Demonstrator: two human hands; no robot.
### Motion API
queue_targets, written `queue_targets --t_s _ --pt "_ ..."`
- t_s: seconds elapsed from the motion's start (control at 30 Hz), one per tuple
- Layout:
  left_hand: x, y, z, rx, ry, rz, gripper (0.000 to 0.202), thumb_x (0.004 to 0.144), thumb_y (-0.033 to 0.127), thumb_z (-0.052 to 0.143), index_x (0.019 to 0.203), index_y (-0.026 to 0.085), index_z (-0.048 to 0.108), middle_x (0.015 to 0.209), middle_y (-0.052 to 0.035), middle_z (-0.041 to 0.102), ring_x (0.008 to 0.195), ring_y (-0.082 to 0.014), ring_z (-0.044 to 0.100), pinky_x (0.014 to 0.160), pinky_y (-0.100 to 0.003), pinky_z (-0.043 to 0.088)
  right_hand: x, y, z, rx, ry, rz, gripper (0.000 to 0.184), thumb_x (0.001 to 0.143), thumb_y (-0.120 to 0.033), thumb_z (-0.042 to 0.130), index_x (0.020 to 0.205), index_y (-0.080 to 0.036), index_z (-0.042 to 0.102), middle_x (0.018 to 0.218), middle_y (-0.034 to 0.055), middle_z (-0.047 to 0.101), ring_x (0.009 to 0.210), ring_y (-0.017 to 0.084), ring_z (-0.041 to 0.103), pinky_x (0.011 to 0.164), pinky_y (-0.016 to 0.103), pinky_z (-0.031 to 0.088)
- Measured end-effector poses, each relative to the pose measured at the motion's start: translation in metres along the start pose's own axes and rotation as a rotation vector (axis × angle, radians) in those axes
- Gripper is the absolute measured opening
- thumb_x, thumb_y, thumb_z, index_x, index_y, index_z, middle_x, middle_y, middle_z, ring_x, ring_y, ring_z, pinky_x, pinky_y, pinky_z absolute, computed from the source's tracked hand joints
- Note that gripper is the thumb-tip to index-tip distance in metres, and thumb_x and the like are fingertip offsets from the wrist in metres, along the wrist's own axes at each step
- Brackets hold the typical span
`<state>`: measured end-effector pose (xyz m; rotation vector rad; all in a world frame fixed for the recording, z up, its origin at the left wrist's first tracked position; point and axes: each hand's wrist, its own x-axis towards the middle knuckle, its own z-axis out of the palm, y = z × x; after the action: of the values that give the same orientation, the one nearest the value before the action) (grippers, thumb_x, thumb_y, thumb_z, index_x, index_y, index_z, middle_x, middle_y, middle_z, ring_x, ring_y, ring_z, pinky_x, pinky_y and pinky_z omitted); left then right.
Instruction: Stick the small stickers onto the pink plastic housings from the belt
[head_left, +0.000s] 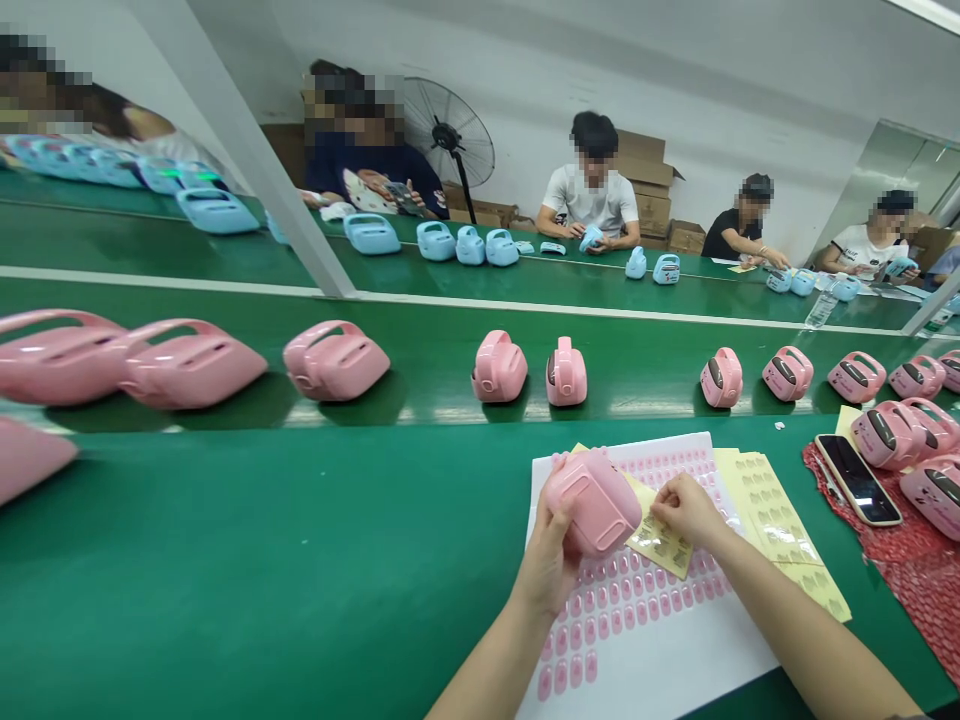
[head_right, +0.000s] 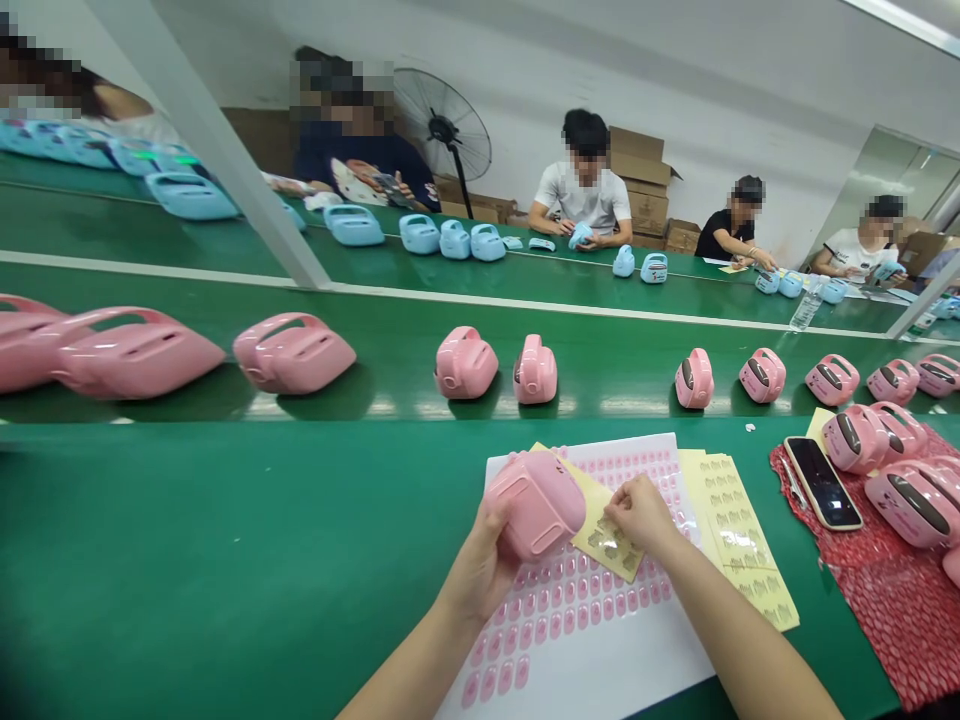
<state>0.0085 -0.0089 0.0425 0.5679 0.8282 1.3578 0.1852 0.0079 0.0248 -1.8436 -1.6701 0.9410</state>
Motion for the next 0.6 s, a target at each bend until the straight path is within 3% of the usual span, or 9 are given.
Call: queue_targets --t_s 0.1,0.2,0.27,0.47,0.6 --pt "0.0 0.0 -0.002 0.055 -0.002 0.01 0.078 0.052 0.054 0.074 0.122 0.033 0.047 0.137 -0.0031 0.042 0.122 -0.0287 0.039 0.086 -0.031 0.047 -0.002 -0.001 0.01 -0.094 0.096 -0.042 0.008 0.072 -0.014 0.054 0.065 -0.017 0.054 0.087 0.0053 0.053 0.075 0.017 0.055 0.068 0.028 0.04" --pt "0.0 0.0 -0.003 0.092 0.008 -0.003 0.085 0.049 0.055 0.075 0.124 0.033 0.044 0.135 -0.005 0.043 0.116 -0.0294 0.045 0.082 -0.031 0.049 -0.005 -0.001 0.011 -0.111 0.112 -0.08 0.008 0.073 -0.014 0.052 0.066 -0.018 0.054 0.085 0.0042 0.052 0.073 0.016 0.054 0.066 0.027 0.04" --pt "-0.001 0.001 -0.003 0.1 0.011 -0.004 0.087 0.048 0.055 0.075 0.125 0.032 0.043 0.133 -0.0063 0.045 0.114 -0.0296 0.047 0.08 -0.032 0.05 -0.005 0.001 0.007 -0.046 0.068 -0.078 0.009 0.072 -0.015 0.054 0.063 -0.018 0.053 0.084 0.0029 0.05 0.07 0.014 0.052 0.063 0.026 0.039" --pt "0.0 0.002 -0.003 0.109 0.016 -0.003 0.086 0.049 0.057 0.074 0.125 0.03 0.044 0.132 -0.0081 0.047 0.111 -0.03 0.049 0.077 -0.031 0.051 -0.001 0.006 -0.016 0.314 -0.255 0.032 0.013 0.061 -0.018 0.061 0.054 -0.017 0.05 0.062 -0.0024 0.049 0.057 0.01 0.046 0.055 0.024 0.035" --pt "0.001 -0.001 -0.004 0.122 0.01 0.049 0.086 0.049 0.058 0.073 0.126 0.03 0.044 0.137 -0.008 0.041 0.117 -0.0307 0.044 0.081 -0.031 0.049 -0.006 -0.008 -0.03 0.561 -0.234 0.0 0.02 0.057 -0.03 0.068 0.058 -0.017 0.052 0.059 -0.0034 0.05 0.056 0.01 0.044 0.056 0.024 0.035"
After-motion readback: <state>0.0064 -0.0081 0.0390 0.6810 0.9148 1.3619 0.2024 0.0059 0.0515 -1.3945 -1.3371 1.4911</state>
